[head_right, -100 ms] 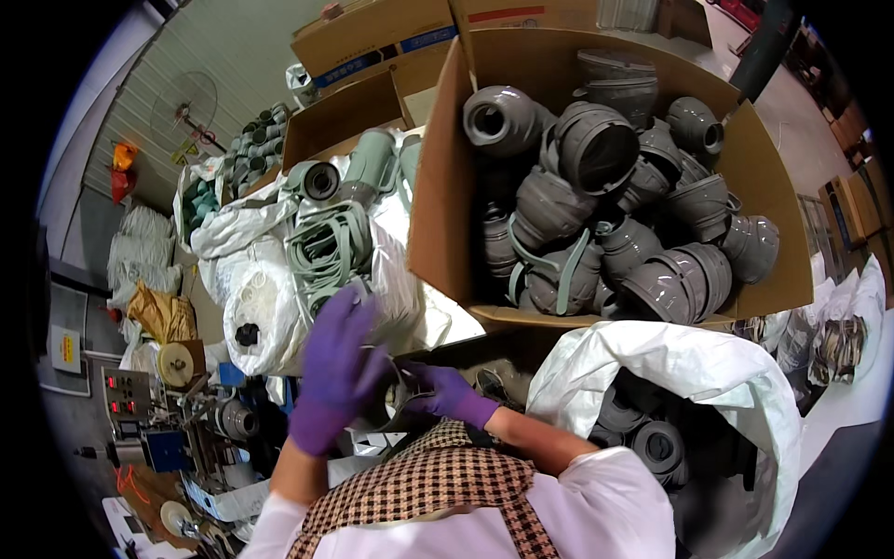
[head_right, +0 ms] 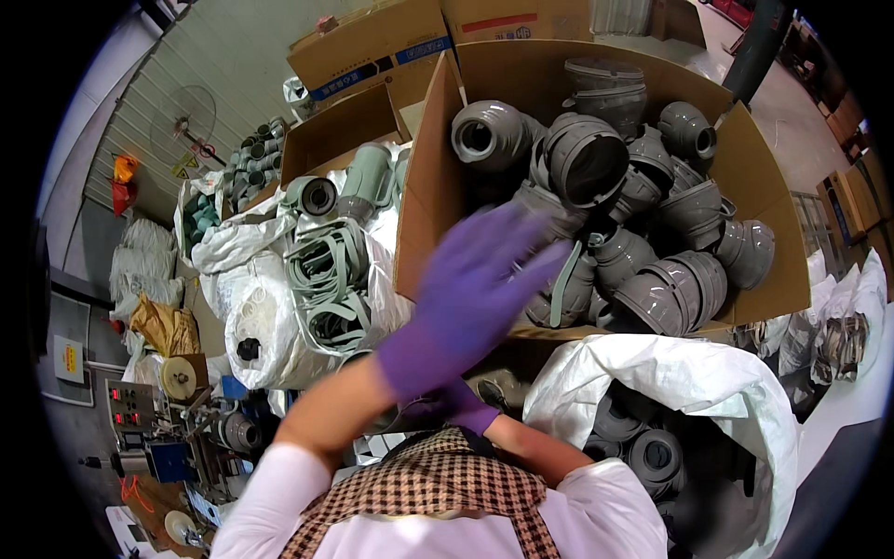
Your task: The person assembles light green electric kettles by hand in a workshop setting. They pick up kettle bodies and lids from nearby piles, fit the lids onto the bodies, and place the assembled units into a cardboard box. The process is repeated continuously throughout the clip.
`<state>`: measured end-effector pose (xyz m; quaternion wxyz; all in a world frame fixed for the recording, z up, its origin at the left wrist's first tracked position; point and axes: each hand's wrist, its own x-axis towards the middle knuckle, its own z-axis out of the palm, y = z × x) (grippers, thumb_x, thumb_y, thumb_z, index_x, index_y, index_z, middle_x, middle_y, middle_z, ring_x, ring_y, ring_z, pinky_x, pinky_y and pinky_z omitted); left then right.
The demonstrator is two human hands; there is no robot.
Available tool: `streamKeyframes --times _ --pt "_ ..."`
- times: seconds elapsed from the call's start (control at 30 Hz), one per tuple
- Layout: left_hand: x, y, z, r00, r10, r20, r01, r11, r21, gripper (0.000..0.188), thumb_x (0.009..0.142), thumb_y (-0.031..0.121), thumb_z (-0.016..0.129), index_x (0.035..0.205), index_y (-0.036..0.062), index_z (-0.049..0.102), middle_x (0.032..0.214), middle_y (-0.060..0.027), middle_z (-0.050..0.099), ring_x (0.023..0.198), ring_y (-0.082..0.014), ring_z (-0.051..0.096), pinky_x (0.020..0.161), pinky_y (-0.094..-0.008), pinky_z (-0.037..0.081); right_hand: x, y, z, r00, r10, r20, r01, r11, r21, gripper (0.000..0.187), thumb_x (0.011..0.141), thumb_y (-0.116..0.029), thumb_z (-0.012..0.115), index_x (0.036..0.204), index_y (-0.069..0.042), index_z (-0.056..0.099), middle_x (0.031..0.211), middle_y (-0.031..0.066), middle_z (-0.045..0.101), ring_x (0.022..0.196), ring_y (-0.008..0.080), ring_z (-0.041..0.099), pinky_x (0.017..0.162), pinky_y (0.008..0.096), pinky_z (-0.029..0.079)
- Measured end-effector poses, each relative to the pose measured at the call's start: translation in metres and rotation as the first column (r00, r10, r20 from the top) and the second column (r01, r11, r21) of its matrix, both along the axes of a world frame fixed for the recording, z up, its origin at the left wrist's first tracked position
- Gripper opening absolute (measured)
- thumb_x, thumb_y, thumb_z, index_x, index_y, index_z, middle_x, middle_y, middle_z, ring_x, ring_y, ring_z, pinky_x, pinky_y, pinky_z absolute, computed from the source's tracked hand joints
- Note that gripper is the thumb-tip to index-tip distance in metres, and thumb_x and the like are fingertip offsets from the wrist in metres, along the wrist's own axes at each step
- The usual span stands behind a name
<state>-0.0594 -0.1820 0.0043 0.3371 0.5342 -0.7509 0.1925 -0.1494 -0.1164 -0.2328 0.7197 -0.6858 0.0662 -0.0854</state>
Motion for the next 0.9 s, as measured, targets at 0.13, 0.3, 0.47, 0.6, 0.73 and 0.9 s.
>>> streamKeyframes --times 0.13,0.3,0.47,0.6,0.73,0.9 --pt "-0.007 -0.189 -0.097 0.527 0.043 0.849 -0.145 0.989 0.04 0.06 0.083 0.041 0.062 0.136 0.0129 0.059 0.153 -0.0084 0.043 0.144 -0.0262 0.035 0.123 -0.0515 0.013 -0.003 -0.003 0.031 0.991 -0.06 0.12 0.098 0.934 -0.345 0.076 0.076 -0.02 0.085 0.142 -0.008 0.051 0.137 0.0144 0.059 0.12 0.0247 0.061 0.1 0.0341 0.048" --pt "0.019 -0.226 0.001 0.62 -0.308 0.722 -0.056 0.9 0.432 0.044 0.086 0.046 0.062 0.119 0.0176 0.069 0.108 -0.0043 0.074 0.111 -0.0243 0.065 0.12 -0.039 0.025 -0.005 0.001 -0.001 0.992 -0.029 0.122 0.082 0.885 -0.458 0.059 0.08 -0.032 0.08 0.129 -0.005 0.06 0.115 0.0166 0.068 0.102 0.028 0.068 0.088 0.0386 0.053" --pt "0.085 -0.068 0.086 0.552 -0.157 -0.819 0.488 0.857 0.165 0.026 0.088 0.006 0.065 0.114 0.005 0.061 0.107 -0.0161 0.067 0.097 -0.0311 0.067 0.086 -0.0397 0.054 0.013 0.023 -0.008 0.996 -0.064 -0.055 0.047 0.962 -0.269 0.067 0.069 -0.049 0.085 0.114 -0.003 0.068 0.104 0.0187 0.07 0.098 0.0344 0.068 0.088 0.0393 0.052" --pt "0.146 0.119 0.034 0.858 0.247 -0.451 -0.206 0.969 0.138 0.052 0.087 0.011 0.071 0.134 0.0017 0.051 0.122 -0.0167 0.064 0.111 -0.0295 0.064 0.095 -0.0362 0.052 0.04 0.042 0.027 0.981 -0.075 -0.18 0.051 0.989 -0.137 0.07 0.077 -0.041 0.083 0.132 -0.005 0.058 0.092 0.0163 0.071 0.087 0.0266 0.07 0.079 0.0327 0.055" --pt "0.143 0.293 -0.057 0.608 0.571 -0.551 -0.444 0.82 0.361 0.065 0.082 0.026 0.077 0.135 0.0002 0.05 0.129 -0.016 0.06 0.118 -0.0252 0.058 0.104 -0.0377 0.045 0.089 0.06 0.012 0.997 -0.074 0.034 0.08 0.969 -0.233 0.077 0.084 -0.033 0.076 0.149 -0.012 0.039 0.104 0.0165 0.071 0.071 0.0295 0.069 0.065 0.0372 0.054" --pt "0.127 0.418 -0.123 0.326 0.645 -0.692 -0.49 0.741 0.46 0.066 0.08 0.024 0.079 0.134 0.0016 0.049 0.132 -0.0177 0.057 0.12 -0.0293 0.056 0.104 -0.0366 0.043 0.181 0.103 0.065 0.994 0.029 0.101 0.034 0.817 -0.575 0.093 0.085 -0.034 0.075 0.159 -0.018 0.02 0.131 0.0145 0.063 0.063 0.0305 0.066 0.059 0.0372 0.051"
